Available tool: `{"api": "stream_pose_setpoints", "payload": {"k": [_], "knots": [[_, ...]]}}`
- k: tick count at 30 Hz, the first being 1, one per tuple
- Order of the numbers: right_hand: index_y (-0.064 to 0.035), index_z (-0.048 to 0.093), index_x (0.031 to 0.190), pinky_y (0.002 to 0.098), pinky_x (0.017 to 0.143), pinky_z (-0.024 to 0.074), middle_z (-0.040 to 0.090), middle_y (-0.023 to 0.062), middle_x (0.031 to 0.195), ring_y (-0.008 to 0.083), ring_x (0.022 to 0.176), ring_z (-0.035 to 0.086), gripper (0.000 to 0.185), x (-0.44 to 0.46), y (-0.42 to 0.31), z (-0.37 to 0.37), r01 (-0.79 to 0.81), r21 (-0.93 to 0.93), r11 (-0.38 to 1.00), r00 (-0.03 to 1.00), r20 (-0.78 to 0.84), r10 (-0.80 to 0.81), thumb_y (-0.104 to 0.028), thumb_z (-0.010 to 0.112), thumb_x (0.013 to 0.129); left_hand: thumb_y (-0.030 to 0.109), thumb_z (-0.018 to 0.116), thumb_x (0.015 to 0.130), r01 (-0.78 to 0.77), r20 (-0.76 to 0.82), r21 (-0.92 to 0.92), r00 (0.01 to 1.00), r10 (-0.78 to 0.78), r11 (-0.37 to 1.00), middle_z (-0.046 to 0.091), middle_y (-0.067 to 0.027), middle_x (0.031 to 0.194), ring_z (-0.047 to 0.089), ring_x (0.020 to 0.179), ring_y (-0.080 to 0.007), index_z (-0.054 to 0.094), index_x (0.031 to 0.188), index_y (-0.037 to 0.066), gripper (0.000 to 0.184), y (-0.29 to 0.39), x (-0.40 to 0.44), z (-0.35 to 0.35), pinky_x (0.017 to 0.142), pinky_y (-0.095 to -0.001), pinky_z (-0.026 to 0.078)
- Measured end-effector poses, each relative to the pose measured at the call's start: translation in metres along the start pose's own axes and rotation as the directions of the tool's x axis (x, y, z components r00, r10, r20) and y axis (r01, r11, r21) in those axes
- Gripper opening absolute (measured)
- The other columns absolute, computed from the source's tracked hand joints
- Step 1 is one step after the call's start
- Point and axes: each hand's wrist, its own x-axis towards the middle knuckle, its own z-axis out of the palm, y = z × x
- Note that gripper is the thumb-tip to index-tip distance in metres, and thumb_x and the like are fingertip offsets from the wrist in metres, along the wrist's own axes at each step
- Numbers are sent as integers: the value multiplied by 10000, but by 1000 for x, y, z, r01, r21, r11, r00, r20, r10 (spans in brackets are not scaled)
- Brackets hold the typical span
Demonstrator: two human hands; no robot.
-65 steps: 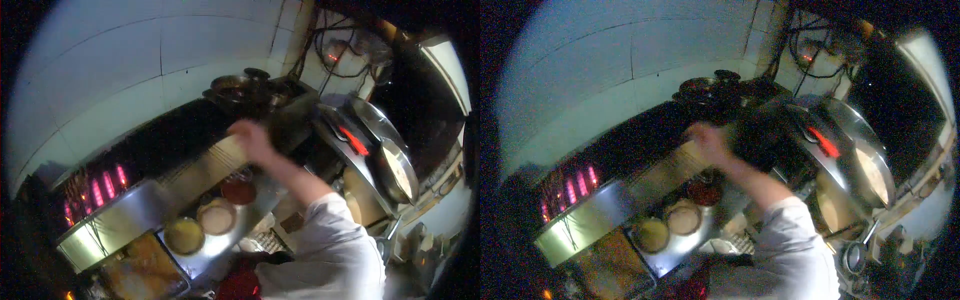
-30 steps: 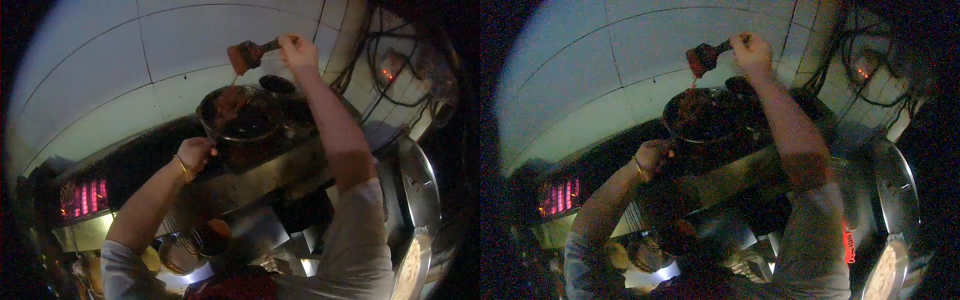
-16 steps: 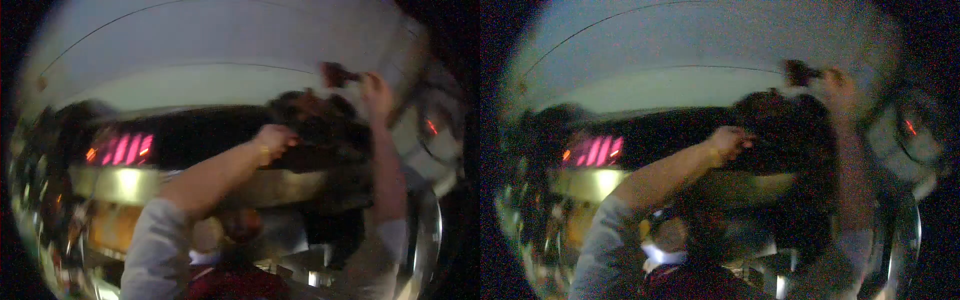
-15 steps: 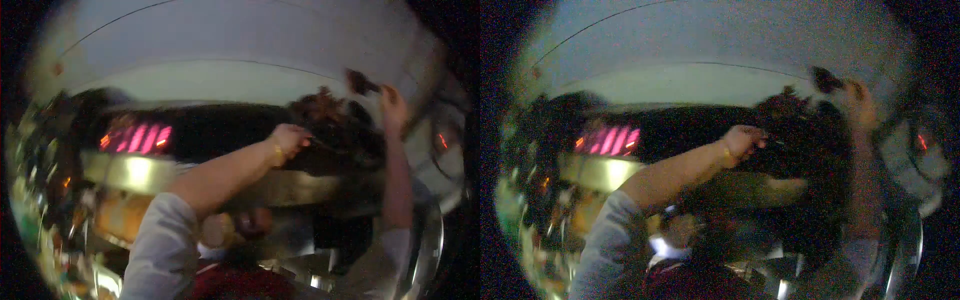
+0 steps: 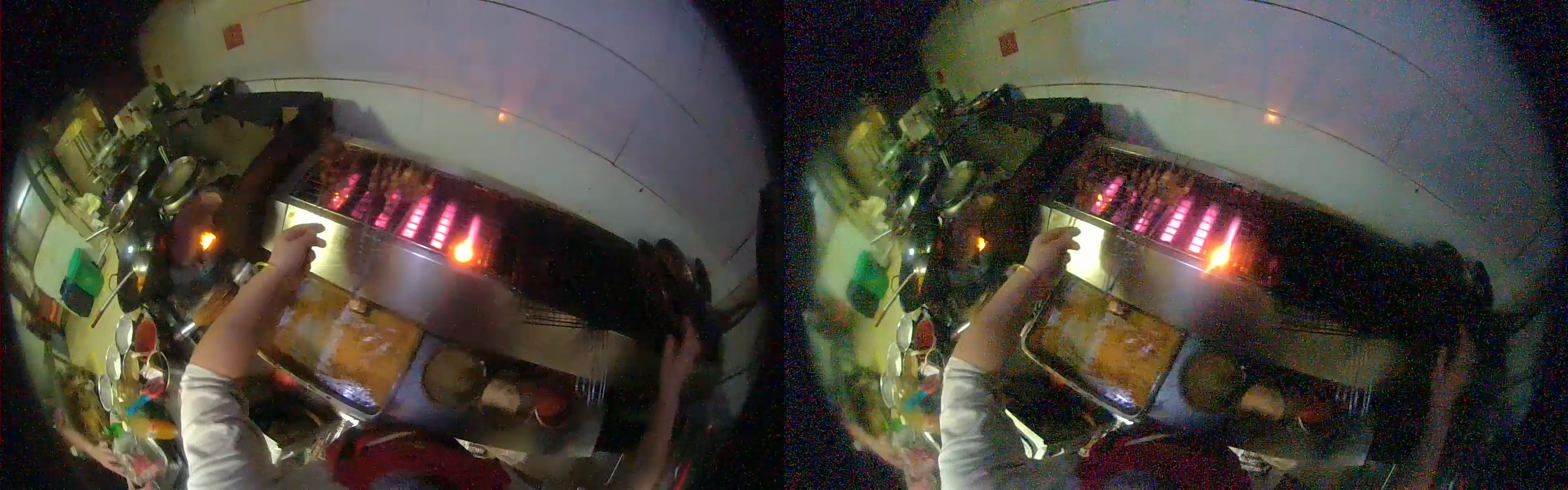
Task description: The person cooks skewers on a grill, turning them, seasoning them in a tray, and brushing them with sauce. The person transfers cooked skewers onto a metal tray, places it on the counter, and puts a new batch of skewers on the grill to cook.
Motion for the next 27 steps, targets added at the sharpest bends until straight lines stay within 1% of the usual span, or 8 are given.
{"api": "stream_pose_setpoints", "payload": {"k": [6,12,15,17,18,21,23,27], "knots": [[-57,527,1090,423,952,327,523,126,1095,308,1072,457,349,1,-163,-20,289,-33,957,955,80,-285,-44,579,745,203,563,834,178,367,-103,921,-129,979,603,19,749,461,526,-46,602,1014,118,204,-7,41,-11,381,-165,282],[-54,521,1021,500,992,283,535,102,1027,305,1056,466,323,-18,-217,-31,386,79,919,910,131,-394,-39,577,703,157,556,827,493,371,-312,850,-374,812,605,-4,797,517,602,-82,583,1032,73,222,-11,43,-24,473,-196,387],[-62,524,1016,495,988,291,535,103,1019,305,1046,469,317,-29,-218,-26,402,112,909,896,155,-415,-56,579,704,170,543,843,300,340,-247,917,-208,921,583,-30,876,544,725,-106,559,1061,41,254,-42,56,-43,620,-233,459],[-60,530,998,486,979,306,537,103,1012,305,1039,473,305,-39,-222,-25,400,104,911,901,135,-411,-58,582,697,159,549,834,-171,31,-115,984,176,979,568,-59,995,533,829,-141,515,1126,36,319,-33,27,-37,744,-278,440],[-59,533,995,478,970,318,538,104,1010,304,1037,474,304,-43,-223,-22,409,126,904,900,107,-422,-53,582,695,154,553,830,-387,-94,4,918,385,922,561,-73,1054,527,881,-159,493,1159,33,355,-20,12,-32,806,-301,430],[-57,546,1004,461,918,354,552,123,1019,319,1003,490,325,-55,-231,-14,355,279,892,913,103,-395,-89,606,686,157,562,820,-377,129,-71,915,383,924,502,-73,1136,481,972,-167,453,1193,25,410,27,-42,14,874,-285,386],[-56,553,1013,451,892,372,559,131,1026,324,988,500,342,-56,-244,-6,332,378,864,915,93,-392,-106,625,682,297,648,755,-536,240,415,844,480,735,452,-103,1161,423,1066,-198,416,1201,10,579,18,-38,39,930,-352,340],[-57,561,1014,426,868,403,565,133,1018,314,978,510,333,-68,-259,8,334,556,761,906,33,-422,-120,633,695,324,685,688,-231,139,844,966,217,485,395,-173,1263,366,1188,-299,342,1274,32,739,-31,-3,80,973,-390,323]]}}
